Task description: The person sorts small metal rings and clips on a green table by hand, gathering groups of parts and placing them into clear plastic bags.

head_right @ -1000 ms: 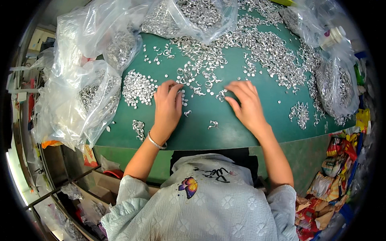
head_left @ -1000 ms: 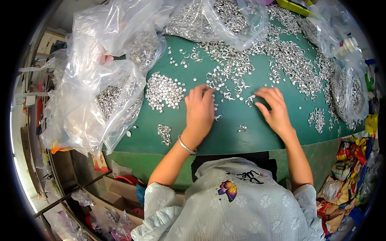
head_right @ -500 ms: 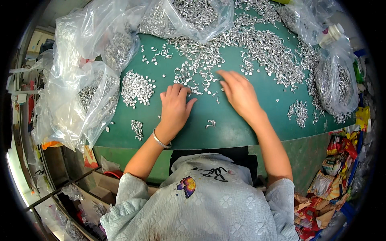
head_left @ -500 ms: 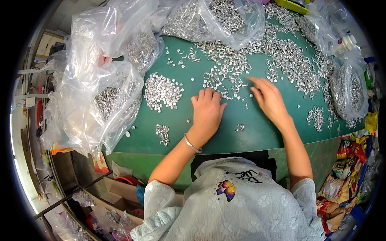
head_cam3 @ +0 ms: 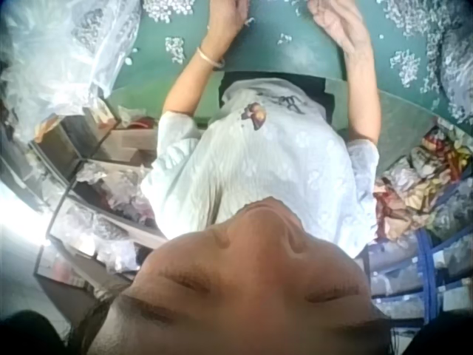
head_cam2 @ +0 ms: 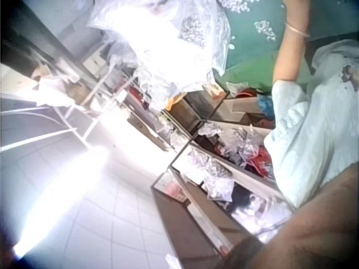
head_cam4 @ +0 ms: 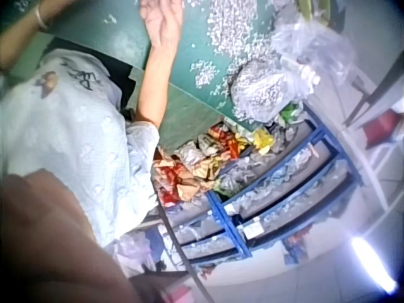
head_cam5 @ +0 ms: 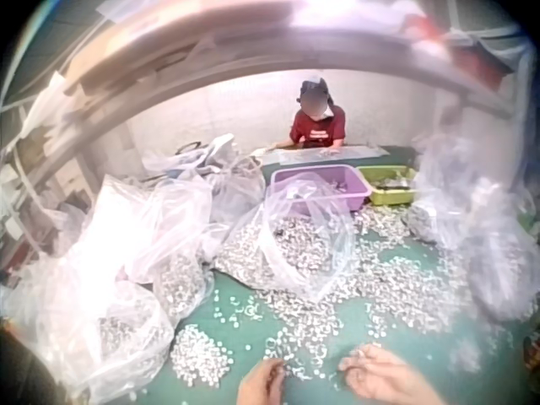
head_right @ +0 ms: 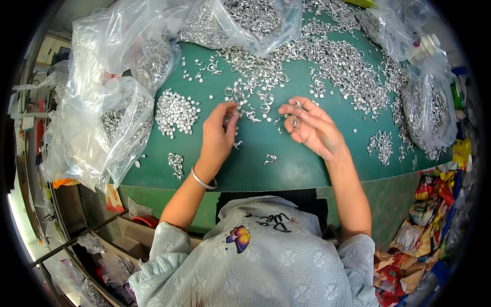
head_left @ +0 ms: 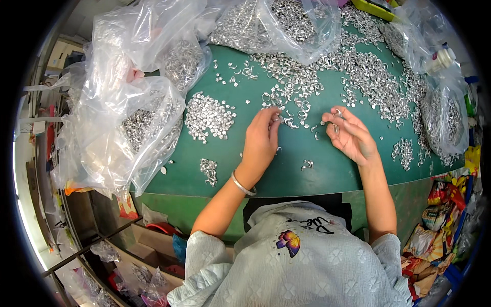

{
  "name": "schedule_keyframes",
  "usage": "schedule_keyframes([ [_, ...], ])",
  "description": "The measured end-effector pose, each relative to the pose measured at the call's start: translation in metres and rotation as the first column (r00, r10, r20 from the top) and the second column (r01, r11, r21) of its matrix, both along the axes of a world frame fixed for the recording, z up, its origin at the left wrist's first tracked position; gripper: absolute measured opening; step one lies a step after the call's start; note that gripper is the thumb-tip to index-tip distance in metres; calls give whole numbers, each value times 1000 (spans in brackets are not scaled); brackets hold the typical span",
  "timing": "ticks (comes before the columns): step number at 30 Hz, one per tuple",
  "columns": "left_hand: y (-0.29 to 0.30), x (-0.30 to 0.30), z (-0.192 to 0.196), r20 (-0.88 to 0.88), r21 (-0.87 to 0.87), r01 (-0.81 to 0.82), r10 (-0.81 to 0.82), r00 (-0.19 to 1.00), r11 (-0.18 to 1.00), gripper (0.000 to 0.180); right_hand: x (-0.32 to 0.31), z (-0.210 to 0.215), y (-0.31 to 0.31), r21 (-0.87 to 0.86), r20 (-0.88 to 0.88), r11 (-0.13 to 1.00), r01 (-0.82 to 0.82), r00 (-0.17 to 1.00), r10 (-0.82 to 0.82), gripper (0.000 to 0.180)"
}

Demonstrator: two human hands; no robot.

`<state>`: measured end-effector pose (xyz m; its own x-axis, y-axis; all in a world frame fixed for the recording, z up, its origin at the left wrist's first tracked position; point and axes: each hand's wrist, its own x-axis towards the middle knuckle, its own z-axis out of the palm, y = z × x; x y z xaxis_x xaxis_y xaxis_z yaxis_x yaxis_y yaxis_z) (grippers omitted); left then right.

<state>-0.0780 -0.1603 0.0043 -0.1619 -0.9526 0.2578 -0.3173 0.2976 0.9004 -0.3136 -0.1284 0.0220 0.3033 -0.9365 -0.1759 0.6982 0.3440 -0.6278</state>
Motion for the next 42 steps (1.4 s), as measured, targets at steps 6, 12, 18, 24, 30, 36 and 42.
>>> schedule_keyframes([
  [6, -8, -6, -6, 300, -45, 144, -124, 946, 989, 15, 4, 3, -6, 89, -721, 990, 107, 693, -10, 22],
  [12, -14, -2, -6, 583, -122, 274, -154, 798, 954, 17, 30, -2, 0, -354, -916, 891, -283, -85, -391, 23],
  [18, -13, 7, -4, 378, -7, 259, -237, 895, 966, 13, 18, 4, 8, -227, -969, 949, -218, -45, -242, 23],
  [24, -15, 20, 8, -556, 583, 326, 73, 828, 744, 12, 41, 8, 6, -291, -950, 912, -290, -28, -312, 22],
  [30, -16, 43, 8, -829, 548, 560, 317, 460, 621, 18, 73, -22, -7, -411, -821, 776, -478, -176, -543, 15],
  [36, -16, 46, 3, -438, 597, 165, 147, 887, 785, 12, 46, -11, -5, -156, -759, 986, -65, 647, -78, 6],
  [42, -13, 37, 7, 287, 171, -11, -39, 957, 985, 20, 44, 7, -12, 242, 13, 962, 128, 991, -136, 23],
])
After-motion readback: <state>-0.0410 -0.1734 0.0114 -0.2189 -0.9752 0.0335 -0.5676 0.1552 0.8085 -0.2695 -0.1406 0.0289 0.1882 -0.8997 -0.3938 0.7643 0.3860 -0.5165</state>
